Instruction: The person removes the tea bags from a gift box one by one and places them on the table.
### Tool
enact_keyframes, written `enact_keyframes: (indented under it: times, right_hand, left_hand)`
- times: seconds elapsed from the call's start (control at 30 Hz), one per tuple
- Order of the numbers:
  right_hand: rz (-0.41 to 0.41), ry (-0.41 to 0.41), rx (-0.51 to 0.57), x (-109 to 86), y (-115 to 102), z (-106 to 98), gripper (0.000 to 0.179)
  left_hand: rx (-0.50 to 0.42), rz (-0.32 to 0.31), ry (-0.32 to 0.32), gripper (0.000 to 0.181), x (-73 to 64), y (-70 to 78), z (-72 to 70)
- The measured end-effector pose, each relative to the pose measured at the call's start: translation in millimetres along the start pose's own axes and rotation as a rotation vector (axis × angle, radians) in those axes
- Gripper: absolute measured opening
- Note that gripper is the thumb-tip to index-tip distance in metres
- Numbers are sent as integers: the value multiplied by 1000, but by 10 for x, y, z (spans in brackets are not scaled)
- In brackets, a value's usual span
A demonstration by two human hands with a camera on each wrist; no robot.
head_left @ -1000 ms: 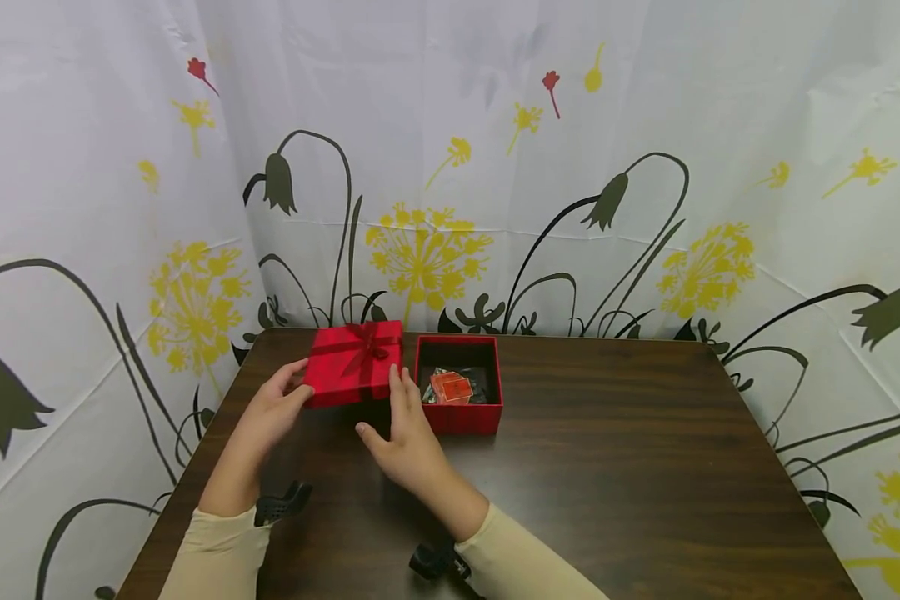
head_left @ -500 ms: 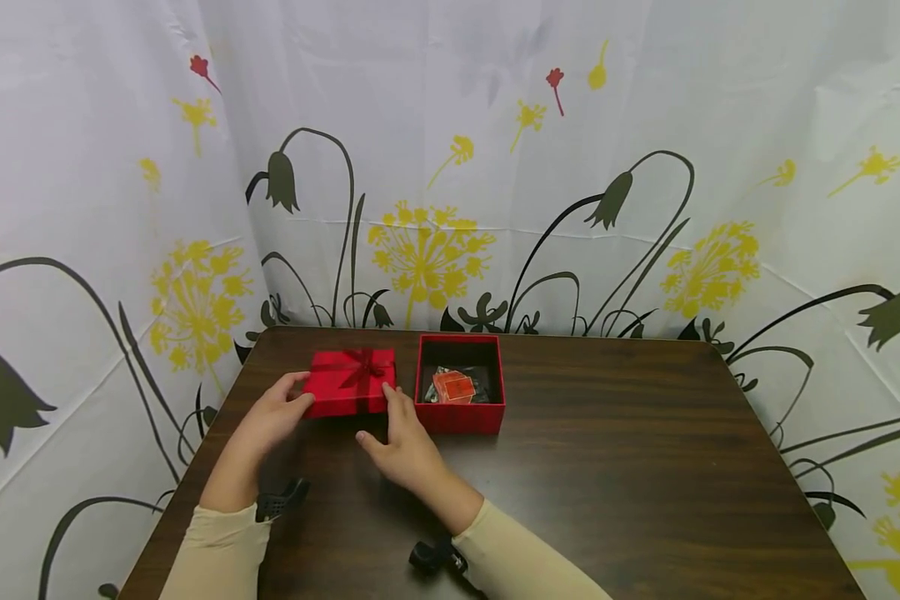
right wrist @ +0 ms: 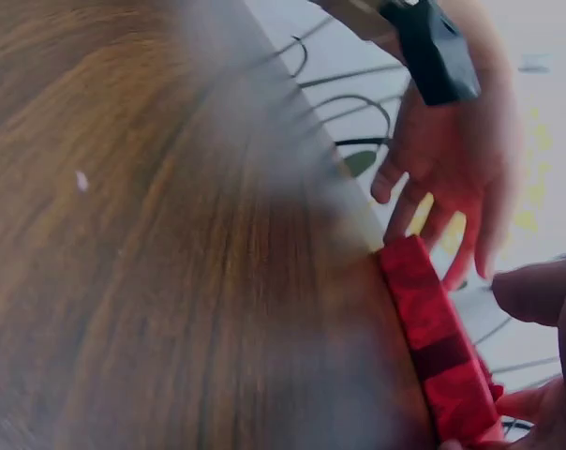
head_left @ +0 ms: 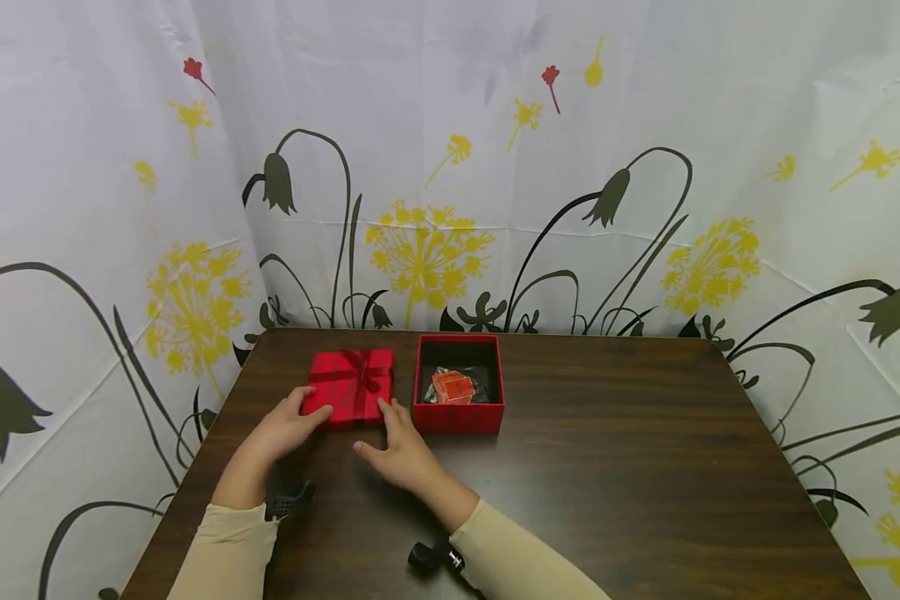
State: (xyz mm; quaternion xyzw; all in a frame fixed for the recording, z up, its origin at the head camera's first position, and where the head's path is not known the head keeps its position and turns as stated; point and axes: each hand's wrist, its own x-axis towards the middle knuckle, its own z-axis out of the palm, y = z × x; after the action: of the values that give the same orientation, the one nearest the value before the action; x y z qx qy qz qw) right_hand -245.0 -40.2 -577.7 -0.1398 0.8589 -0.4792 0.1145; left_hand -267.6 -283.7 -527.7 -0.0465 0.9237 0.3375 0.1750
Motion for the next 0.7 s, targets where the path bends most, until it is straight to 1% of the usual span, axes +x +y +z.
enact_keyframes:
  times: [0.1,0.2,0.3,0.43,0.57,0.7]
  right_hand:
    - [21,0,78,52,45,2,81]
    - [29,-7,119,79,90,20,81]
    - [39,-21,111,79,128,51,84]
    - [27,-36,124,31,106,19,86]
    - [23,-47,153,5,80,-31,87]
    - [31,-43,145,11,77,-42,85]
  left_hand:
    - [21,3,-1,84,-7,7,3]
    - [15,4,-1,83,-31,40,-13]
    - [4,-3,-7,85,-33,38,-7]
    - [-9,-3,-7,87,-24,24,20]
    - [4,-1,-9,89,-38,51,29]
    - [9,-11,-10,90,-41,76,26]
